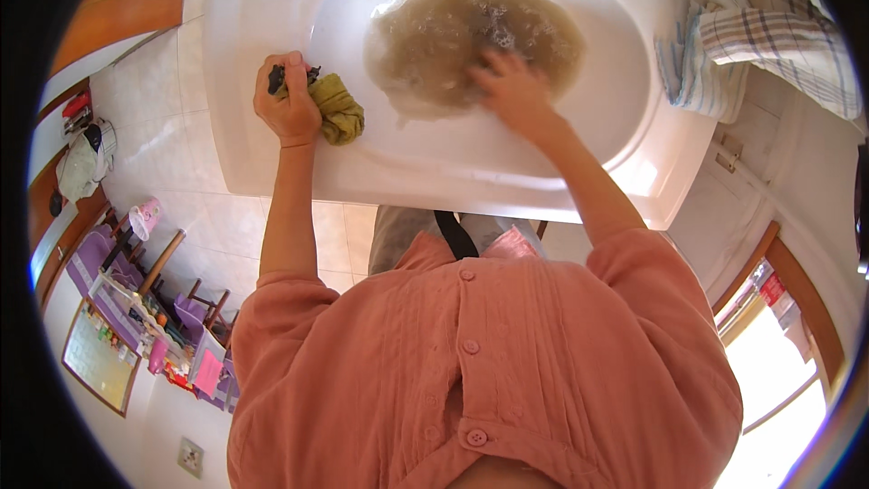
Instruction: The person washes a dark cloth by hand in a white utility sink. They repeatedly wet, scrub, and rinse the cloth under running water, then wring it out multiple times to remove excess water.
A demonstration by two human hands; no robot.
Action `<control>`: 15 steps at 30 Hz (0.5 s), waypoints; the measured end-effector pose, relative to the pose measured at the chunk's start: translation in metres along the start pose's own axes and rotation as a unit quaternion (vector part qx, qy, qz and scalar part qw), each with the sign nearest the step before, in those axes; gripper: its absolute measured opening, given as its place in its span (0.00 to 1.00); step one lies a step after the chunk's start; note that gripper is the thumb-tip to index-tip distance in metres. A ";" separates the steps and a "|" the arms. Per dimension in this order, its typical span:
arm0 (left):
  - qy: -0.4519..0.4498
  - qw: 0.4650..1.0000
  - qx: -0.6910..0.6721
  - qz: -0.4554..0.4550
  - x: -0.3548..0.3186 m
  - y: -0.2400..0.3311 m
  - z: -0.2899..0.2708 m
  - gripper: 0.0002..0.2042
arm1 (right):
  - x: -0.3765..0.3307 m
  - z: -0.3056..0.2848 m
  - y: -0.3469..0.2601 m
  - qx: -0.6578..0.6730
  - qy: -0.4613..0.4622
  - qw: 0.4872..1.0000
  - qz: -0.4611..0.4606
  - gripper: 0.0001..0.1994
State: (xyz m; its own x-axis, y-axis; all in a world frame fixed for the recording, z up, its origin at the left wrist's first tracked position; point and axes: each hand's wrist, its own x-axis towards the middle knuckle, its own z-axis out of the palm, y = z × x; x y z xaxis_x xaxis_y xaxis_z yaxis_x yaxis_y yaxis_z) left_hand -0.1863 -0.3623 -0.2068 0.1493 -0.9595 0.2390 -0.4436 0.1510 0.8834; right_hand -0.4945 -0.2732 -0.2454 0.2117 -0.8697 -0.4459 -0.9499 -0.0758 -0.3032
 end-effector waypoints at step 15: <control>0.039 0.998 0.041 0.003 0.001 -0.003 0.004 0.05 | -0.025 -0.008 0.007 0.128 0.132 0.983 -0.023 0.16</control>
State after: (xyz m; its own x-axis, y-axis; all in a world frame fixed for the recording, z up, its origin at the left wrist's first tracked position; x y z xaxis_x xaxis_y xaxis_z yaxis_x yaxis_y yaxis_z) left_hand -0.1885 -0.3652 -0.2110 0.2130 -0.9365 0.2784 -0.5147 0.1347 0.8467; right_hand -0.5078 -0.2556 -0.2296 0.1551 -0.9668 -0.2031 -0.8449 -0.0233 -0.5345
